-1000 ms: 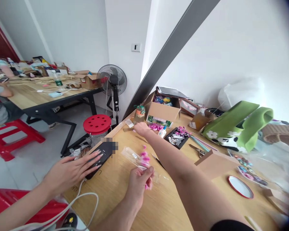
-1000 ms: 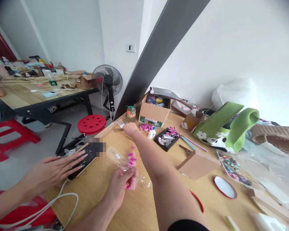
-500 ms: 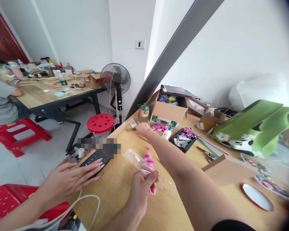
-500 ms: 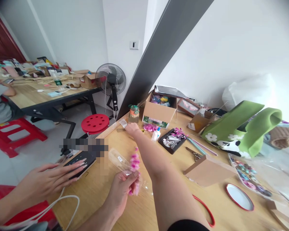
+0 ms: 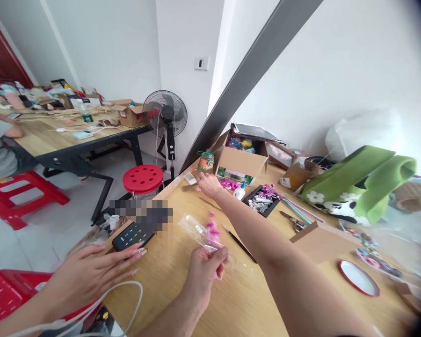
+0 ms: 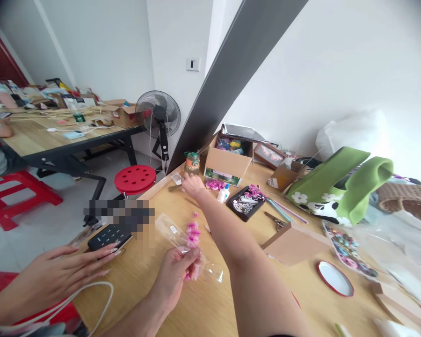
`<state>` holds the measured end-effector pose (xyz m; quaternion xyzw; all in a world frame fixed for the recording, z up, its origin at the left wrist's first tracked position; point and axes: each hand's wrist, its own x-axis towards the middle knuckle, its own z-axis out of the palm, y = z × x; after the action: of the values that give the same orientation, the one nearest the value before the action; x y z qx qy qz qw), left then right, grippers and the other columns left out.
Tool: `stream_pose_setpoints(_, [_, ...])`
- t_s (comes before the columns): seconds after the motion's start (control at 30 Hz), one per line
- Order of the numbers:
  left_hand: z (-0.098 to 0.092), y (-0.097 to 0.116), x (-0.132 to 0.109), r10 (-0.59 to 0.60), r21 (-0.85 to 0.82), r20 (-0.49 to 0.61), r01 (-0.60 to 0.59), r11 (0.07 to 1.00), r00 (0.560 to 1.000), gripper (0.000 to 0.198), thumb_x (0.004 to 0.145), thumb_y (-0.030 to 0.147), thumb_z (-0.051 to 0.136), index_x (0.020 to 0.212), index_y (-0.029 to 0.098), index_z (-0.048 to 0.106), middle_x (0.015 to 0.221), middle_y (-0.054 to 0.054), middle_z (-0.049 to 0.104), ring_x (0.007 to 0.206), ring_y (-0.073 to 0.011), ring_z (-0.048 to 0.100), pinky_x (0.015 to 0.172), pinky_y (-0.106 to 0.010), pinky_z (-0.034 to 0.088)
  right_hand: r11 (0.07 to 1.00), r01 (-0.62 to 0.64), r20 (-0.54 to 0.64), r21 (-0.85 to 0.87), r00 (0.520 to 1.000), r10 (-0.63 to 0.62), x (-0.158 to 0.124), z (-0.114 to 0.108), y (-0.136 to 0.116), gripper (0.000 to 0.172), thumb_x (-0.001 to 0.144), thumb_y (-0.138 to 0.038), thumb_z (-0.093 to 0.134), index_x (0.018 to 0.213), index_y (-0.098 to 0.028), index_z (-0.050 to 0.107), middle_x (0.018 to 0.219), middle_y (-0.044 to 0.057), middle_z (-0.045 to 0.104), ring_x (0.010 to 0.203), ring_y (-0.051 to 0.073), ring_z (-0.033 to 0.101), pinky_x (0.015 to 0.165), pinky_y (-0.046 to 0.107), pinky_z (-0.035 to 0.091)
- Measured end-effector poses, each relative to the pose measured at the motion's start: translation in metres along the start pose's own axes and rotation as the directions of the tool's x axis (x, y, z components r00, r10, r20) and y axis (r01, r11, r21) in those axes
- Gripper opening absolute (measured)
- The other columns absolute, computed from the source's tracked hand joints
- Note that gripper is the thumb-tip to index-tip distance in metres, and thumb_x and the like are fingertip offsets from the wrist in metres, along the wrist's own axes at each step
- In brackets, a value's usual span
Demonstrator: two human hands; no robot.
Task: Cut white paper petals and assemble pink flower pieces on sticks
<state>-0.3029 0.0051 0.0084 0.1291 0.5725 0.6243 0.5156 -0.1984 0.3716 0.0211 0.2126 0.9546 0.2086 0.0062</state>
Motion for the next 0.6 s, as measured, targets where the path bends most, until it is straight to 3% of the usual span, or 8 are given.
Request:
stream_pose_setpoints(0.07, [0.054, -0.02, 0.0, 0.19, -0.026, -0.034, -0.191, 0.981, 0.981, 0.05, 0.07, 0.074, 0.059, 0.082, 0.027, 0.072, 0.086, -0.001, 0.076, 0.089, -0.0264, 0.069, 0.07, -0.039, 0.051, 0.999, 0.011, -0.053, -0.032, 0.999, -0.013, -0.004, -0.005, 0.001, 0.027, 0.092, -0.032, 0.058, 0.113, -0.014, 0.06, 0.115, 0.008, 0.061, 0.102, 0.021, 0.061, 0.085, 0.04, 0.052])
stream_pose_setpoints(0.1, [0.085, -0.032, 0.004, 0.216, -0.047, 0.002, -0.216, 0.975, 0.976, 0.049, 0.068, 0.074, 0.061, 0.074, 0.027, 0.07, 0.074, -0.002, 0.074, 0.078, -0.0247, 0.068, 0.061, -0.035, 0.047, 0.999, 0.018, -0.079, -0.048, 0.997, -0.022, -0.006, -0.008, 0.002, 0.025, 0.092, -0.031, 0.058, 0.11, -0.014, 0.061, 0.114, 0.008, 0.062, 0.103, 0.021, 0.06, 0.086, 0.04, 0.051])
stream_pose_setpoints(0.2, [0.168, -0.061, 0.021, 0.183, -0.048, 0.121, -0.179, 0.983, 0.976, 0.045, 0.064, 0.065, 0.072, 0.057, 0.021, 0.063, 0.054, -0.004, 0.063, 0.054, -0.019, 0.058, 0.05, -0.031, 0.036, 0.995, 0.038, -0.146, -0.093, 0.988, -0.051, -0.01, -0.019, 0.003, 0.019, 0.094, -0.026, 0.054, 0.104, -0.013, 0.062, 0.108, 0.007, 0.063, 0.106, 0.022, 0.057, 0.089, 0.04, 0.047])
stream_pose_setpoints(0.27, [0.196, -0.073, 0.033, 0.155, -0.05, 0.183, -0.148, 0.988, 0.971, 0.046, 0.066, 0.059, 0.074, 0.051, 0.018, 0.057, 0.048, -0.002, 0.054, 0.045, -0.0119, 0.045, 0.049, -0.028, 0.029, 0.992, 0.05, -0.182, -0.115, 0.981, -0.07, -0.013, -0.028, 0.003, 0.018, 0.095, -0.019, 0.048, 0.101, -0.011, 0.064, 0.103, 0.01, 0.064, 0.106, 0.024, 0.055, 0.089, 0.04, 0.043])
stream_pose_setpoints(0.33, [0.203, -0.078, 0.039, 0.134, -0.067, 0.21, -0.123, 0.99, 0.969, 0.046, 0.067, 0.055, 0.075, 0.053, 0.016, 0.056, 0.048, 0.001, 0.05, 0.044, -0.0081, 0.037, 0.049, -0.026, 0.023, 0.989, 0.06, -0.214, -0.134, 0.973, -0.088, -0.017, -0.038, 0.003, 0.022, 0.093, -0.013, 0.045, 0.098, -0.008, 0.065, 0.099, 0.015, 0.066, 0.104, 0.026, 0.052, 0.089, 0.041, 0.04])
stream_pose_setpoints(0.43, [0.195, -0.077, 0.039, 0.131, -0.079, 0.214, -0.117, 0.99, 0.968, 0.044, 0.069, 0.053, 0.074, 0.056, 0.015, 0.056, 0.049, 0.002, 0.047, 0.044, -0.0071, 0.035, 0.048, -0.025, 0.02, 0.985, 0.068, -0.254, -0.161, 0.961, -0.108, -0.027, -0.057, 0.005, 0.023, 0.091, -0.011, 0.044, 0.095, -0.007, 0.066, 0.093, 0.017, 0.068, 0.104, 0.029, 0.05, 0.094, 0.044, 0.035])
stream_pose_setpoints(0.6, [0.191, -0.071, 0.035, 0.217, -0.097, 0.258, -0.198, 0.975, 0.941, 0.044, 0.069, 0.047, 0.076, 0.049, 0.016, 0.053, 0.049, 0.002, 0.047, 0.046, -0.0083, 0.038, 0.049, -0.025, 0.026, 0.978, 0.083, -0.288, -0.192, 0.948, -0.137, -0.048, -0.088, 0.011, 0.024, 0.091, -0.009, 0.043, 0.099, -0.008, 0.065, 0.087, 0.014, 0.07, 0.103, 0.028, 0.051, 0.109, 0.049, 0.019])
